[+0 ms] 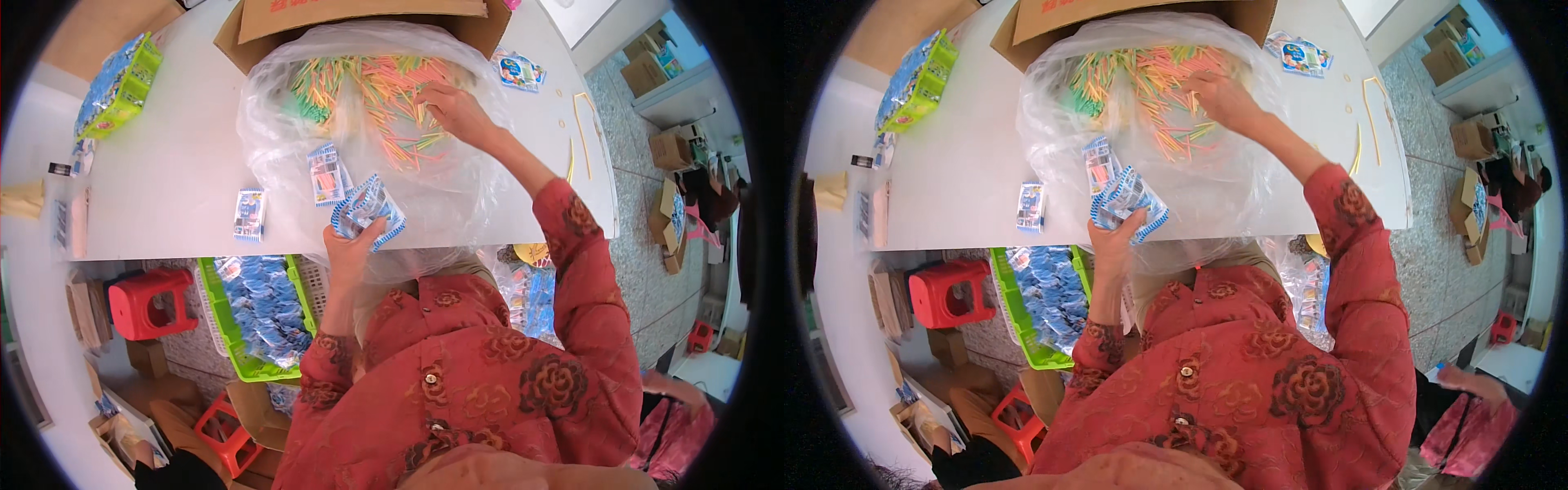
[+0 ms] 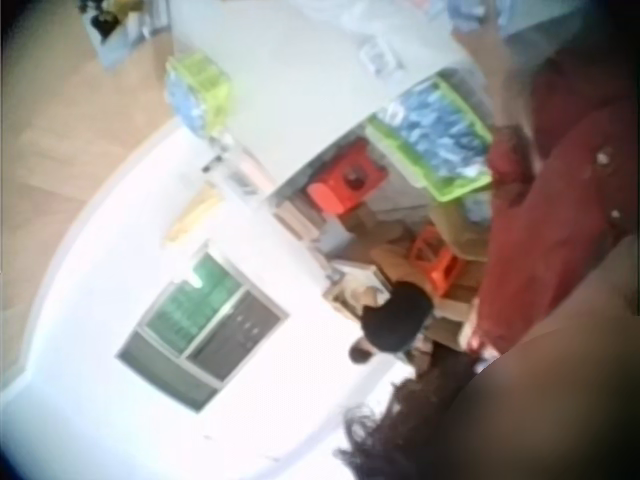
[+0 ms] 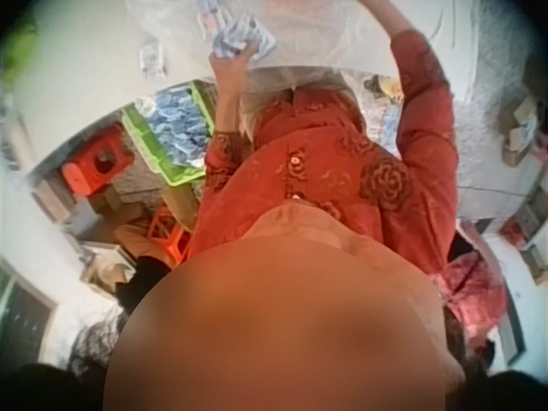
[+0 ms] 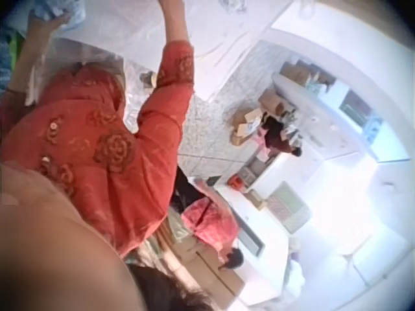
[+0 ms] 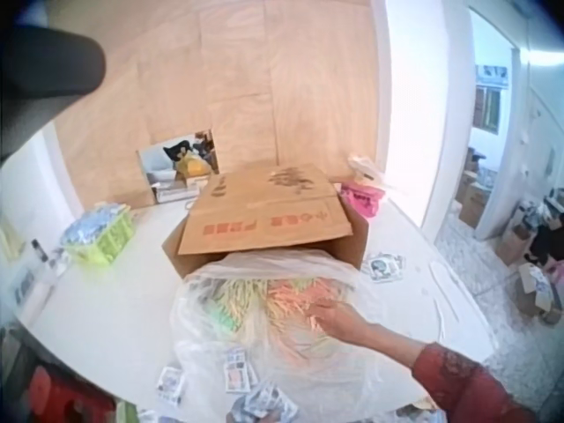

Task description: Putting colorful rubber bands into small plastic bags.

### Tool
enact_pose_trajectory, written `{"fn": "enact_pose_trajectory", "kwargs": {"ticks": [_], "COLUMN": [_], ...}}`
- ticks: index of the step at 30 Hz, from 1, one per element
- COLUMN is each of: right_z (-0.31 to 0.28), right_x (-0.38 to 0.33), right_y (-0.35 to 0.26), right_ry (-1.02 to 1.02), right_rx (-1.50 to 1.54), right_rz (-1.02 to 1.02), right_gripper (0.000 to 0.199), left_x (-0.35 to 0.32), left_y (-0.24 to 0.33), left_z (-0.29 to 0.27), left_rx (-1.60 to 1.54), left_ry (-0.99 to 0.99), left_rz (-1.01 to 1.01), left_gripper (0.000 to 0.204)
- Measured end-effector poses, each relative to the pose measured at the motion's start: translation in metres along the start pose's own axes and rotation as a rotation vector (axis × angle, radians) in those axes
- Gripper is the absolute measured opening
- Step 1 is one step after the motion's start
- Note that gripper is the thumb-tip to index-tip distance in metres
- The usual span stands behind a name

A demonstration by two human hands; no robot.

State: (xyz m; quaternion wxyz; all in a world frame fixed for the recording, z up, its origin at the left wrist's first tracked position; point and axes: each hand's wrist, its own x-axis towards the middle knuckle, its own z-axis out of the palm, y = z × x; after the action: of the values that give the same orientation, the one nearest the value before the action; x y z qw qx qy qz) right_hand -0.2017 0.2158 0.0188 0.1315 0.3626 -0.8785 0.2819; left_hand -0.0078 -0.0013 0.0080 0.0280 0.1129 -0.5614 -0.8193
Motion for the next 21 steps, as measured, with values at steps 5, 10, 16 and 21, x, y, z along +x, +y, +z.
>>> {"fn": "enact_pose_trajectory", "kwargs": {"ticks": [5, 10, 16, 21], "right_z": [0.022, 0.039, 0.045, 0.045], "right_x": [0.017, 0.026, 0.025, 0.018], "right_y": [0.042, 0.048, 0.053, 0.062], "right_ry": [-0.225, -0.337, -0.505, -0.475], "right_rx": [-0.477, -0.630, -0.718, -0.681], "right_rz": [-0.390, -0.554, -0.527, -0.550], "right_gripper": [0.025, 0.012, 0.018, 0.016], "left_x": [0.001, 0.003, 0.006, 0.006], "left_y": [0.000, -0.001, -0.001, 0.002], "left_z": [-0.005, -0.009, -0.013, -0.009], "left_rx": [0.009, 0.000, -0.008, -0.015], "left_ry": [0.005, 0.010, -0.002, -0.015], "left_rz": [-0.011, -0.041, -0.036, -0.052], "left_gripper": [0.032, 0.032, 0.032, 0.033]}}
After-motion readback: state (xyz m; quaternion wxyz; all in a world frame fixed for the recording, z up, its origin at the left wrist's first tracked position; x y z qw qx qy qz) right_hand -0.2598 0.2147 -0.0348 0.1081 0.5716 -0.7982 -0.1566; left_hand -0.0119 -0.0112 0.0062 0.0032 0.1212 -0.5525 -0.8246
